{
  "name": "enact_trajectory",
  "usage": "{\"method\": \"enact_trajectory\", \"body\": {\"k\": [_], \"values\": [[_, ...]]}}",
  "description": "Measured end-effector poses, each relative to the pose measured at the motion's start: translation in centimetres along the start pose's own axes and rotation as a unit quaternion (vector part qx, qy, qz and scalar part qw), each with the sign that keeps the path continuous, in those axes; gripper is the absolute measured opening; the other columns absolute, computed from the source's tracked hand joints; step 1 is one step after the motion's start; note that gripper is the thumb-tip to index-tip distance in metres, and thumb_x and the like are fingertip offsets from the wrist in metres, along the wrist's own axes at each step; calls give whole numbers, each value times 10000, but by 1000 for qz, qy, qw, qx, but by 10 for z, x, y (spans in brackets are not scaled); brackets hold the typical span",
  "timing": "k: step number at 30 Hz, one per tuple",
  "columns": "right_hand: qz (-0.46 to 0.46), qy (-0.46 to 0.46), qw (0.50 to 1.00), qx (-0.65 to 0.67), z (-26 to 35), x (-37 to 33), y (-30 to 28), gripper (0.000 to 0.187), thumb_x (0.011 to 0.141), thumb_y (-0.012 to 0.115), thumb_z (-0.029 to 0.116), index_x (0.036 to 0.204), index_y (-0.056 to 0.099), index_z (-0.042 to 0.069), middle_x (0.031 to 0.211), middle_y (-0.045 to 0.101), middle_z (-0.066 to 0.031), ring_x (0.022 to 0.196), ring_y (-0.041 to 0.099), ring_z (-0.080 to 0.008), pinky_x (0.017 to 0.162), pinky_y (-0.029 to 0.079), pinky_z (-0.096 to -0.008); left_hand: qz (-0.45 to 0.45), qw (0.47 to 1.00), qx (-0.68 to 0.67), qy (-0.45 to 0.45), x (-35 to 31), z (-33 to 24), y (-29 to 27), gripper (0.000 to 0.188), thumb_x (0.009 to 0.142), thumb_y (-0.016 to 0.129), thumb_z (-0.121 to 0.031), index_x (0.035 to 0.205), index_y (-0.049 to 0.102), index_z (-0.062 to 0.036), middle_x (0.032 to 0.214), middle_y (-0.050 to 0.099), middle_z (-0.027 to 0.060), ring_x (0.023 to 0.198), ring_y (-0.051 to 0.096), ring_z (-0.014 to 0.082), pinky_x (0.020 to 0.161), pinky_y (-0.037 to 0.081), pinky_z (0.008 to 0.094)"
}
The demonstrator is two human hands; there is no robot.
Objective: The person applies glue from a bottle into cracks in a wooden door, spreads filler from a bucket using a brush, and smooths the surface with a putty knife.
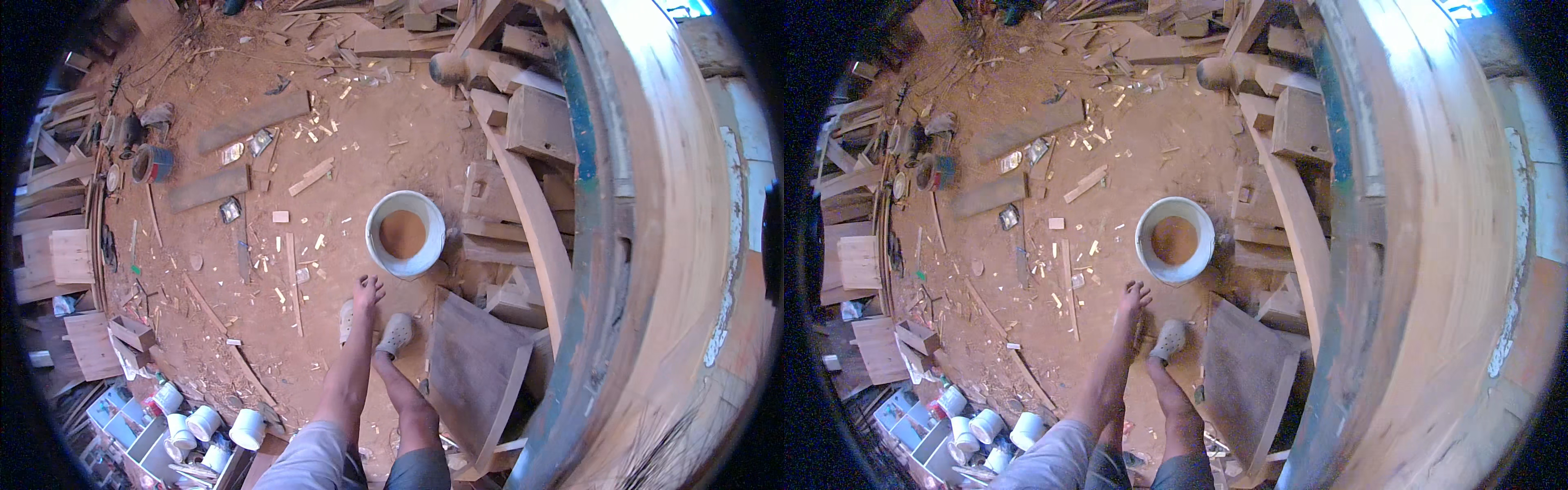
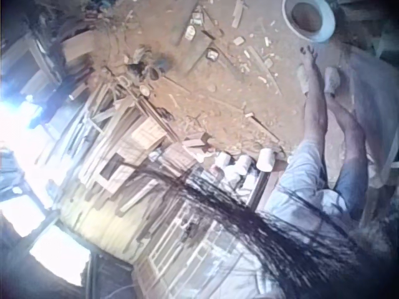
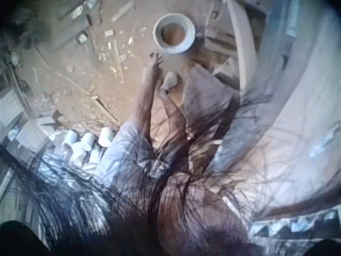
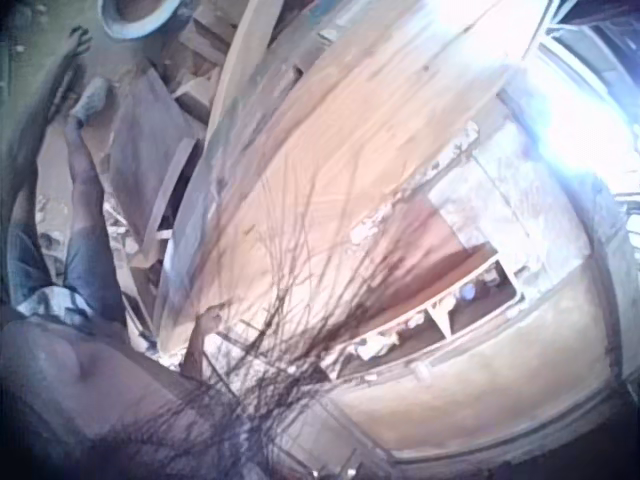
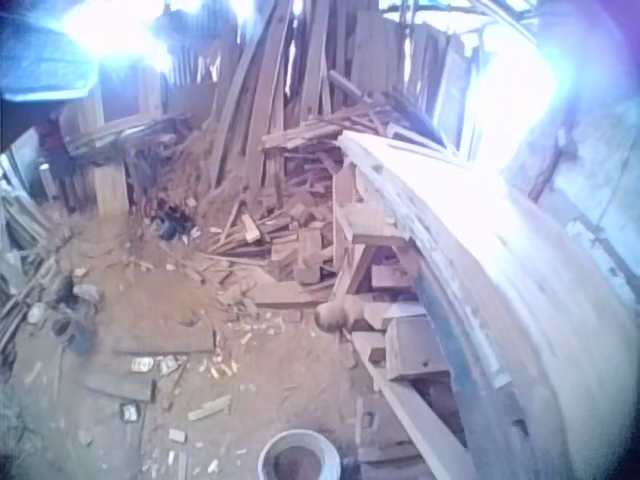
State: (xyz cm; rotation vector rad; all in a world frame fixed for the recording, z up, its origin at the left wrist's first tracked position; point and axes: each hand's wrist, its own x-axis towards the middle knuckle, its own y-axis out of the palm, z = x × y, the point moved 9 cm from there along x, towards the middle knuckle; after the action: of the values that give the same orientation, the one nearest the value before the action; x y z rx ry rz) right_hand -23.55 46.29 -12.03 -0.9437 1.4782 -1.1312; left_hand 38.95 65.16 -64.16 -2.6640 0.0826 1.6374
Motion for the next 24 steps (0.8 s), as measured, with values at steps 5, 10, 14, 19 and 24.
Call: {"method": "enact_trajectory", "body": {"k": [5,10,14,19,24], "values": [[0,6,1000,29,17,-25,2,433,932,562,354,1044,641,-56,1004,656,-212,879,640,-285,778,519,-384,95,939,312,109,-90,-30,-58,611,914,635,-347,1311,453,81,1214,597,249,1101,601,321,944,492,412],[12,-22,995,100,82,-17,6,395,929,576,322,1032,639,-54,994,655,-198,867,643,-262,769,524,-368,90,859,481,151,-180,-57,-194,682,890,643,-361,1378,397,47,1270,574,294,1158,599,367,966,494,419],[-36,14,986,161,99,-36,-35,365,926,587,297,1023,637,-52,986,654,-187,857,645,-244,761,529,-355,82,801,564,181,-234,-135,-206,608,862,660,-414,1239,552,51,1160,639,267,1104,624,370,912,510,418],[-55,6,955,293,134,-59,-86,328,923,601,265,1012,635,-49,976,653,-173,845,648,-221,751,535,-339,60,847,441,292,-266,-267,-244,378,888,636,-307,1036,630,42,900,698,177,843,682,299,749,532,394],[-24,-41,820,571,157,-152,-134,292,920,615,233,1000,632,-47,966,651,-159,833,651,-199,741,541,-323,36,919,311,238,-323,-276,-341,208,931,588,-199,967,611,5,765,633,55,696,599,175,641,507,318]]}}
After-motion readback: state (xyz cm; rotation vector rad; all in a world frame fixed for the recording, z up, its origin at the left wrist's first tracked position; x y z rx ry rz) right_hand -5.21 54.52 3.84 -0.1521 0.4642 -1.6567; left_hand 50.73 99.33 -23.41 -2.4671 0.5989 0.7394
